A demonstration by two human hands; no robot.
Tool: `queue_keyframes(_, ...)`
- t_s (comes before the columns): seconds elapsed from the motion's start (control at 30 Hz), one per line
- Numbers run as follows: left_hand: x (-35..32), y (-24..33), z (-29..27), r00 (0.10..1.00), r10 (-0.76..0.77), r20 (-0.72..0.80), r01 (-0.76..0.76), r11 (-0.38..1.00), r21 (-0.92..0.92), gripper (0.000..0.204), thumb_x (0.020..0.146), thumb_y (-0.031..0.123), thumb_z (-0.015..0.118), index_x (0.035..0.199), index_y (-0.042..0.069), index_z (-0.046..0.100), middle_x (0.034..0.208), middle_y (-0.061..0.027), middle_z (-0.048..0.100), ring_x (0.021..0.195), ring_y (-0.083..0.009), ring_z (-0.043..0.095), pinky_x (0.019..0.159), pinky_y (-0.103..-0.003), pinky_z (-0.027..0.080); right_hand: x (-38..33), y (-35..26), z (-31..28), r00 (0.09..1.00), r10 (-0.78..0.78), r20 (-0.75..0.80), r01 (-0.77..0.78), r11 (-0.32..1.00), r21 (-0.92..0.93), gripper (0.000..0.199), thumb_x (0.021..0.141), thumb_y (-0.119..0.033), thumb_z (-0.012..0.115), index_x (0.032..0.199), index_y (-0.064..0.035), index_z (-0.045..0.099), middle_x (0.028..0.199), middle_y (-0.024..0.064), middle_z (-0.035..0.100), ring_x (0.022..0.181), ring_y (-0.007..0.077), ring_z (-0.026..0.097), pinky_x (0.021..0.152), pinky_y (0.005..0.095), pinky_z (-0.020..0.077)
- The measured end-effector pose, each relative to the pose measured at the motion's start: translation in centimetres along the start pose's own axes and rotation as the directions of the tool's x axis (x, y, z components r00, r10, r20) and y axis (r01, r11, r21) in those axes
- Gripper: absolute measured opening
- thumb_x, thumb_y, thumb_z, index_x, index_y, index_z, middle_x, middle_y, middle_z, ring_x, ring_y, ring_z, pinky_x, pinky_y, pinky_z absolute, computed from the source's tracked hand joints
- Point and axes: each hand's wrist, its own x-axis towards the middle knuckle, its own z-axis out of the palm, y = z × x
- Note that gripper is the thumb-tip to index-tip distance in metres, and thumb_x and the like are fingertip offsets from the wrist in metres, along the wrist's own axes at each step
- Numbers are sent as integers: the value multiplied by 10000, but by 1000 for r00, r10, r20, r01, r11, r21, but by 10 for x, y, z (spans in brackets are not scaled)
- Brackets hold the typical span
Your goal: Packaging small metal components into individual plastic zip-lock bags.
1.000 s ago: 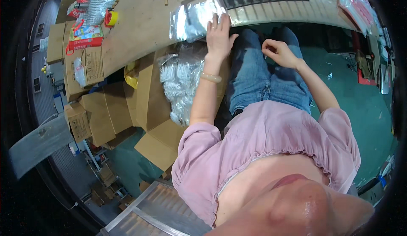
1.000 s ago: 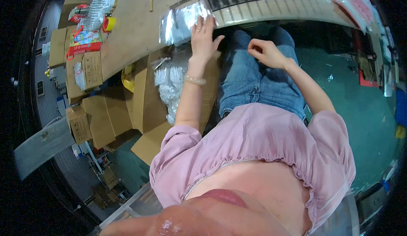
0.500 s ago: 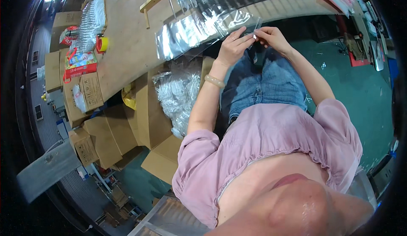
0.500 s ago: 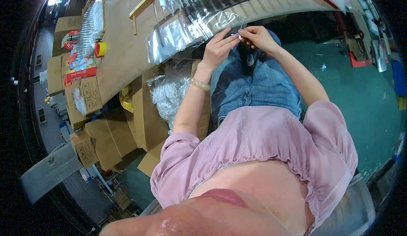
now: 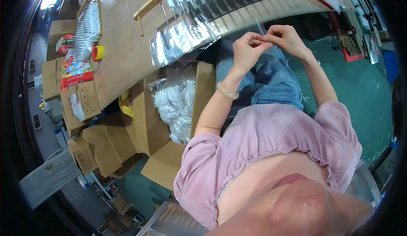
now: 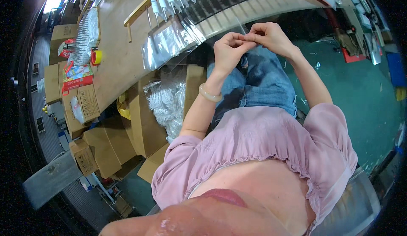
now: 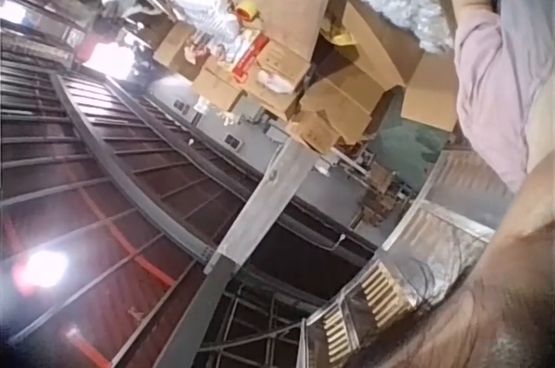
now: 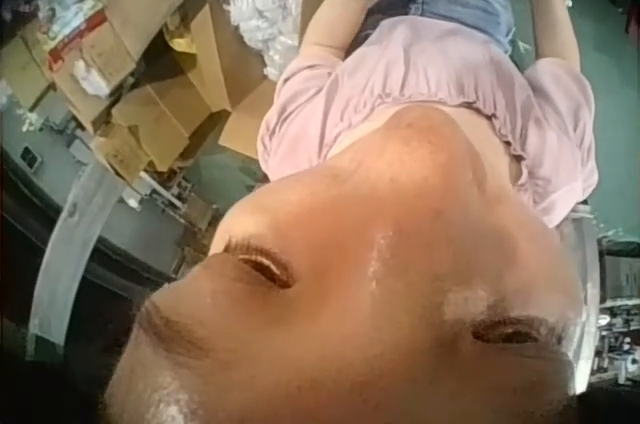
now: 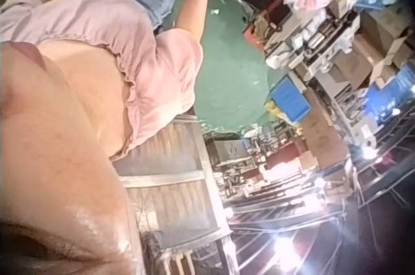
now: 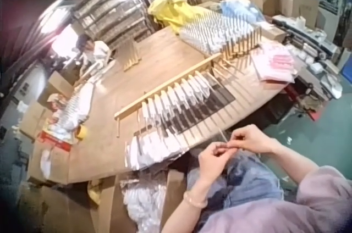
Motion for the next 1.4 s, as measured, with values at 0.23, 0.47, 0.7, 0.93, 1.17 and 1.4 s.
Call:
queue_keyframes(0.23, 0, 4, 7, 998, 38, 53, -39, 999, 2, 214, 732, 90, 769, 870, -17, 645, 774, -72, 695, 689, -77, 640, 633, -211, 517, -7, 5, -9, 998, -11, 60, 10, 1000, 14, 227, 877, -193, 635, 758, -1, 614, 633, -16, 544, 585, 40, 461, 529, 203, 385)
queue_keyframes(0.47, 1, -6, 1, 997, -6, 76, 24, 972, -235, 81, 836, 62, 658, 862, -14, 649, 756, -46, 664, 668, -80, 611, 604, -211, 491, -5, 11, -5, 994, 17, 104, -27, 995, 94, 243, 916, -217, 592, 765, -27, 579, 654, -32, 543, 588, 41, 472, 540, 197, 396)
queue_keyframes(0.7, -1, -7, 11, 995, -99, 12, 89, 819, -567, 73, 866, 58, 619, 860, -7, 651, 727, -32, 639, 642, -85, 587, 585, -213, 470, -5, 18, 7, 999, -42, 31, 19, 848, 529, 190, 938, -217, 560, 865, -44, 591, 732, -17, 576, 657, 49, 532, 548, 220, 433)
queue_keyframes(0.93, -3, -11, 15, 945, 206, -254, -172, 974, 151, 92, 818, 95, 658, 784, 9, 664, 652, -53, 650, 584, -117, 616, 547, -252, 483, -8, 17, 2, 869, -478, -125, 368, 795, -482, 179, 872, -137, 632, 1019, -39, 601, 748, 39, 614, 661, 94, 584, 578, 251, 474)
queue_keyframes(1.17, 6, -21, -17, 853, 462, -243, -218, 738, 638, 100, 768, 113, 677, 816, 26, 694, 673, -113, 662, 575, -189, 651, 560, -275, 501, 1, 19, 1, 954, -299, -21, 178, 621, -763, 319, 818, -111, 678, 1120, -47, 597, 843, 83, 656, 705, 121, 619, 628, 255, 492)
queue_keyframes(1.4, -8, -33, -25, 895, 367, -254, -162, 798, 580, 69, 772, 106, 666, 753, 40, 658, 647, -121, 629, 569, -264, 630, 533, -328, 488, 147, 33, 17, 600, -516, -612, 513, 835, -201, 435, 832, -182, 670, 1224, -40, 548, 1005, 54, 658, 931, 184, 613, 852, 283, 463)
